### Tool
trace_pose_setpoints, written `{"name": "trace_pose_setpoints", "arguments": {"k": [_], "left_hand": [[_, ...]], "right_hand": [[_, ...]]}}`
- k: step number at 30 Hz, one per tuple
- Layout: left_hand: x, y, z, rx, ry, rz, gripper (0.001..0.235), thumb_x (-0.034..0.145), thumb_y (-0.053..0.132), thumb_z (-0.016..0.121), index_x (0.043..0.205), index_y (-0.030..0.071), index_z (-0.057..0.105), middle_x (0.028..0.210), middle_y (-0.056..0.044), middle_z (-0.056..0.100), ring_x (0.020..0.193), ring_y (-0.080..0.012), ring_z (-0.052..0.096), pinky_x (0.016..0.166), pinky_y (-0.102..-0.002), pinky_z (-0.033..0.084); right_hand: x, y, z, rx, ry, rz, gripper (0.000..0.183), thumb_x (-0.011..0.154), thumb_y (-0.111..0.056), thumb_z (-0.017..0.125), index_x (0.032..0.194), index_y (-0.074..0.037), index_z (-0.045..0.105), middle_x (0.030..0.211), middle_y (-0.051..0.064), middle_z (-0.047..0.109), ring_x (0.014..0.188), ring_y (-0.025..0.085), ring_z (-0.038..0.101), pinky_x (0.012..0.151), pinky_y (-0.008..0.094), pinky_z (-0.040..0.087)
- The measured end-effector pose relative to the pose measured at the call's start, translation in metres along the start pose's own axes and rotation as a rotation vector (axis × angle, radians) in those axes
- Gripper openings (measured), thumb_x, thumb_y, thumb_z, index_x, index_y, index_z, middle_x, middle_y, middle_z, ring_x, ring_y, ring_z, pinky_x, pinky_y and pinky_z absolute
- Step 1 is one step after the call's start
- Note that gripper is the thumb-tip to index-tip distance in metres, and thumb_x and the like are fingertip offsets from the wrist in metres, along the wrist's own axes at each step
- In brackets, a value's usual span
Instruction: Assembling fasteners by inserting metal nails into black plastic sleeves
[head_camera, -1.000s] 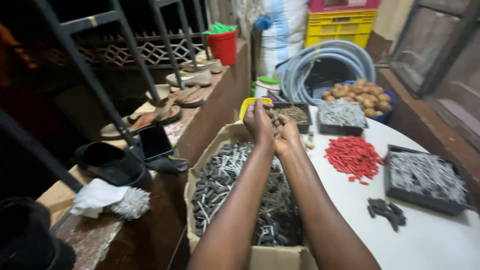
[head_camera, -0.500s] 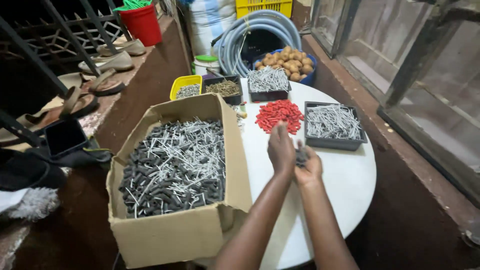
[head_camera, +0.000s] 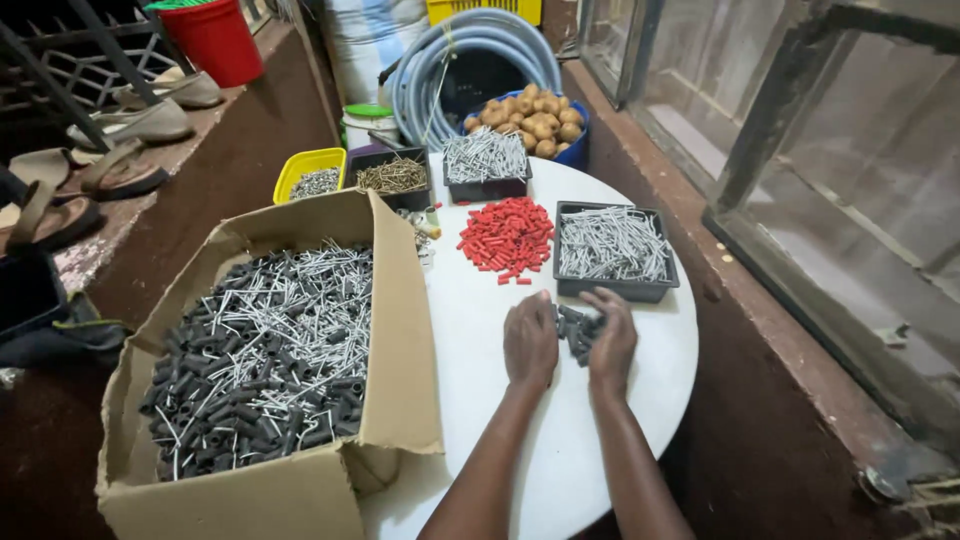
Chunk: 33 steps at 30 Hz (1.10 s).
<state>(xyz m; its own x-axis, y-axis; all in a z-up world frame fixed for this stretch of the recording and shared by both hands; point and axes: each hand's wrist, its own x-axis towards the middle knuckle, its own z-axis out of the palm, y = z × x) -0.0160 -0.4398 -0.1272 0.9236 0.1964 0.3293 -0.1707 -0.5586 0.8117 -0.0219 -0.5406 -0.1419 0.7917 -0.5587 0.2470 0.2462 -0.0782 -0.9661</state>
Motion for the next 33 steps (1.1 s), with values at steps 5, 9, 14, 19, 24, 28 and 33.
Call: {"name": "trace_pose_setpoints", "arguments": {"k": [5, 9, 14, 19, 24, 28, 33], "left_hand": [[0.004, 0.003, 0.002, 0.001, -0.086, 0.04, 0.061, 0.109, 0.047, 0.021, 0.083, 0.007, 0.06, 0.082, -0.016, 0.065, 0.096, -0.034, 0.068, 0.107, -0.045, 0.04], [0.001, 0.004, 0.006, -0.053, -0.113, -0.03, 0.057, 0.108, 0.046, 0.025, 0.082, 0.006, 0.058, 0.082, -0.02, 0.062, 0.094, -0.0386, 0.065, 0.093, -0.051, 0.048], [-0.01, -0.006, 0.009, -0.085, -0.053, -0.085, 0.053, 0.108, 0.042, 0.031, 0.082, 0.004, 0.058, 0.082, -0.024, 0.062, 0.093, -0.0429, 0.064, 0.088, -0.053, 0.05], [-0.012, -0.023, 0.028, -0.045, 0.118, 0.117, 0.026, 0.101, 0.024, 0.048, 0.086, 0.007, 0.06, 0.076, -0.017, 0.061, 0.081, -0.0392, 0.064, 0.083, -0.048, 0.051], [-0.024, 0.014, -0.002, -0.092, 0.206, 0.179, 0.025, 0.098, 0.028, 0.052, 0.102, 0.005, 0.06, 0.086, -0.019, 0.061, 0.088, -0.0402, 0.062, 0.092, -0.05, 0.044], [-0.04, 0.082, -0.074, -0.29, 0.117, 0.253, 0.036, 0.099, 0.037, 0.049, 0.105, 0.002, 0.057, 0.086, -0.022, 0.059, 0.091, -0.046, 0.06, 0.088, -0.052, 0.046], [-0.006, 0.093, -0.151, -0.077, 0.333, 0.692, 0.04, 0.093, 0.032, 0.053, 0.112, -0.003, 0.052, 0.099, -0.023, 0.06, 0.085, -0.0441, 0.061, 0.072, -0.049, 0.048]], "right_hand": [[0.022, 0.039, -0.005, -0.152, 0.036, 0.074, 0.046, 0.1, -0.033, 0.032, 0.119, -0.019, 0.071, 0.121, 0.011, 0.068, 0.121, 0.031, 0.058, 0.106, 0.044, 0.042], [0.007, 0.011, 0.009, -0.37, -0.185, 0.047, 0.044, 0.099, -0.029, 0.033, 0.111, -0.021, 0.075, 0.115, 0.01, 0.071, 0.115, 0.034, 0.063, 0.104, 0.046, 0.044], [0.002, 0.027, 0.009, -0.401, -0.272, -0.013, 0.042, 0.1, -0.028, 0.035, 0.107, -0.017, 0.075, 0.111, 0.013, 0.072, 0.112, 0.037, 0.063, 0.102, 0.05, 0.044], [0.007, 0.055, 0.002, -0.443, -0.287, -0.02, 0.042, 0.101, -0.034, 0.037, 0.104, -0.013, 0.073, 0.107, 0.017, 0.071, 0.107, 0.041, 0.064, 0.097, 0.055, 0.045], [-0.008, 0.006, -0.005, -0.361, -0.377, -0.163, 0.032, 0.101, -0.028, 0.043, 0.111, -0.008, 0.065, 0.122, 0.016, 0.066, 0.12, 0.038, 0.057, 0.105, 0.049, 0.042], [0.003, 0.014, 0.005, -0.405, -0.336, -0.576, 0.031, 0.098, -0.022, 0.053, 0.118, 0.0, 0.063, 0.121, 0.022, 0.062, 0.116, 0.043, 0.056, 0.102, 0.051, 0.043], [0.035, -0.004, 0.075, -0.396, -0.071, -1.061, 0.033, 0.096, -0.014, 0.069, 0.124, 0.005, 0.068, 0.11, 0.024, 0.062, 0.102, 0.042, 0.06, 0.093, 0.048, 0.047]]}}
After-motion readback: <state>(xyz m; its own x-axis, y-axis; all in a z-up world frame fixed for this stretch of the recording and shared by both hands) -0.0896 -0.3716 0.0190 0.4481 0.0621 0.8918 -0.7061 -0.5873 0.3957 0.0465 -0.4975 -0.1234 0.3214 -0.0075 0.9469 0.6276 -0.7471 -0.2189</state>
